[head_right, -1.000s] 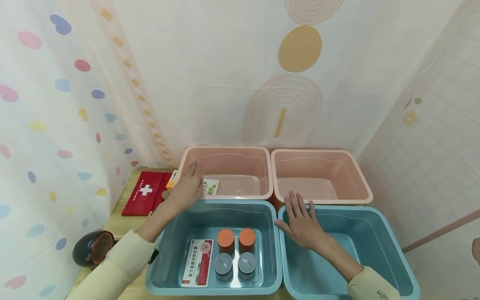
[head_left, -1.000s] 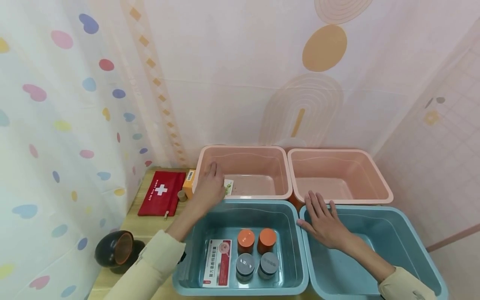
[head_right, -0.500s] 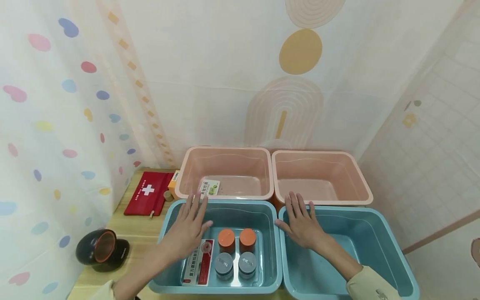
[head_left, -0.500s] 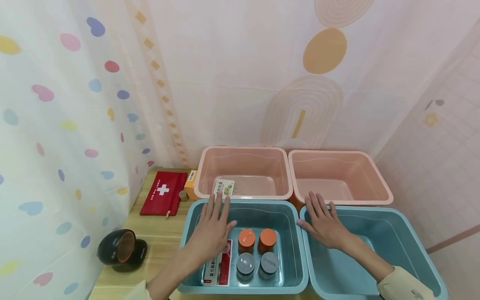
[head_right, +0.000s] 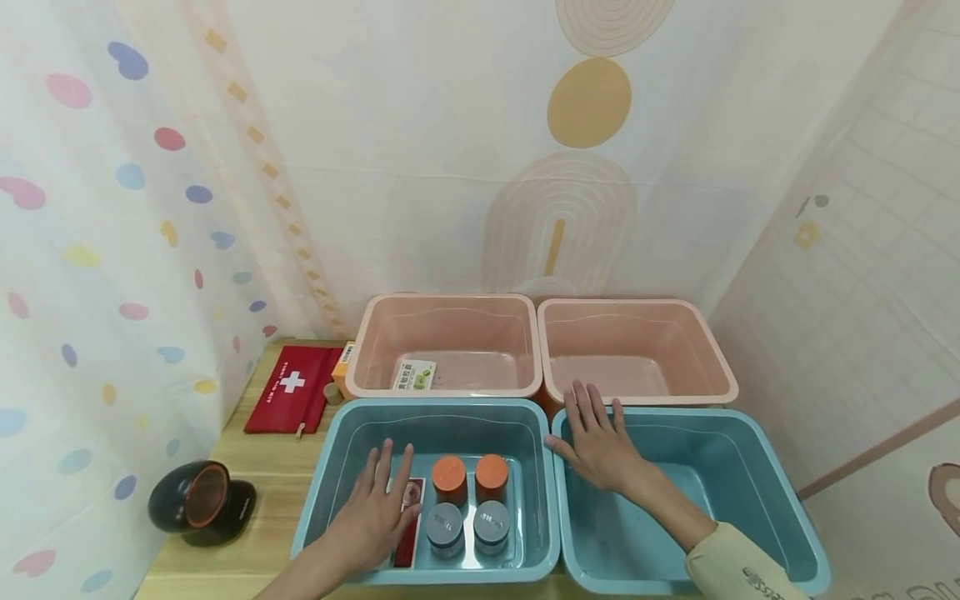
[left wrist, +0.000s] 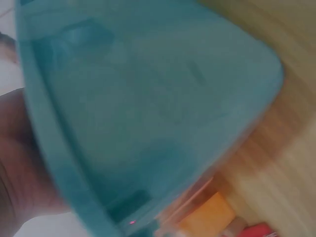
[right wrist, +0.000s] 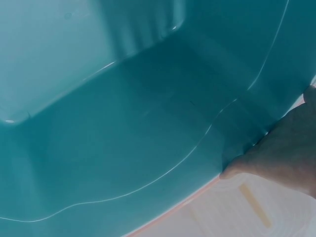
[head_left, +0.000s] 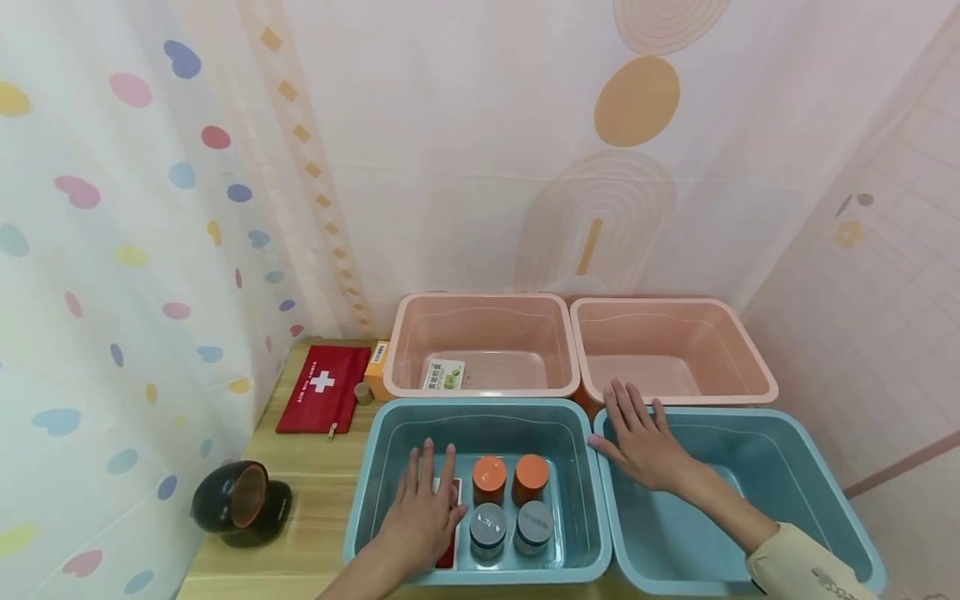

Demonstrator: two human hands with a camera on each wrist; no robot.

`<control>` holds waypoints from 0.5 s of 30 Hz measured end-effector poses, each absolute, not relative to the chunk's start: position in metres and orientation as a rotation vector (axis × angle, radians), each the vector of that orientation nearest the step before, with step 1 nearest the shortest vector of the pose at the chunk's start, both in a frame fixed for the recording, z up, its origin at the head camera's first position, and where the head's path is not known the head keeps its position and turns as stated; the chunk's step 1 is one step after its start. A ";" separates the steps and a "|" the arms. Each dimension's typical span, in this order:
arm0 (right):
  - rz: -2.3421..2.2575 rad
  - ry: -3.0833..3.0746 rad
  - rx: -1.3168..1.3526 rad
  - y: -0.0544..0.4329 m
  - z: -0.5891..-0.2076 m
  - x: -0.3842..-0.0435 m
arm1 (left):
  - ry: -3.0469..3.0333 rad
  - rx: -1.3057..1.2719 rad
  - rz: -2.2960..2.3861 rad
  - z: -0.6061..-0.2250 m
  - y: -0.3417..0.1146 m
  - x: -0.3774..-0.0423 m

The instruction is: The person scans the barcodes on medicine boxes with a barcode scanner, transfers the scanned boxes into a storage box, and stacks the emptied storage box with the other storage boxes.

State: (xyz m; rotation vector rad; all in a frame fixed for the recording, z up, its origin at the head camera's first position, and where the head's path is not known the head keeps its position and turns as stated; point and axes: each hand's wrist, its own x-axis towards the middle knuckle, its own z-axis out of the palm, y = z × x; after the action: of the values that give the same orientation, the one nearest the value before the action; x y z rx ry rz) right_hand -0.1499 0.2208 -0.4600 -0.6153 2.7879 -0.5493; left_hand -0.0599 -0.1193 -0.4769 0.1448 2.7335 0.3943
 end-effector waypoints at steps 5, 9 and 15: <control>-0.519 2.776 -0.610 0.218 -0.458 -0.150 | 2.663 0.041 0.386 -0.499 -0.122 -0.062; -0.522 2.794 -0.618 0.221 -0.464 -0.151 | 2.570 -0.032 0.356 -0.523 -0.126 -0.068; -0.571 2.827 -0.640 0.228 -0.481 -0.154 | 2.369 -0.125 0.317 -0.541 -0.124 -0.075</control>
State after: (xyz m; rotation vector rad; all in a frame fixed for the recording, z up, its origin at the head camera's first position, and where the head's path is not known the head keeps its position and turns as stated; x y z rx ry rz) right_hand -0.1542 0.2278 -0.4807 -0.6402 2.8265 -0.5714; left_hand -0.0755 -0.1240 -0.5410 -0.1251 2.3689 0.3166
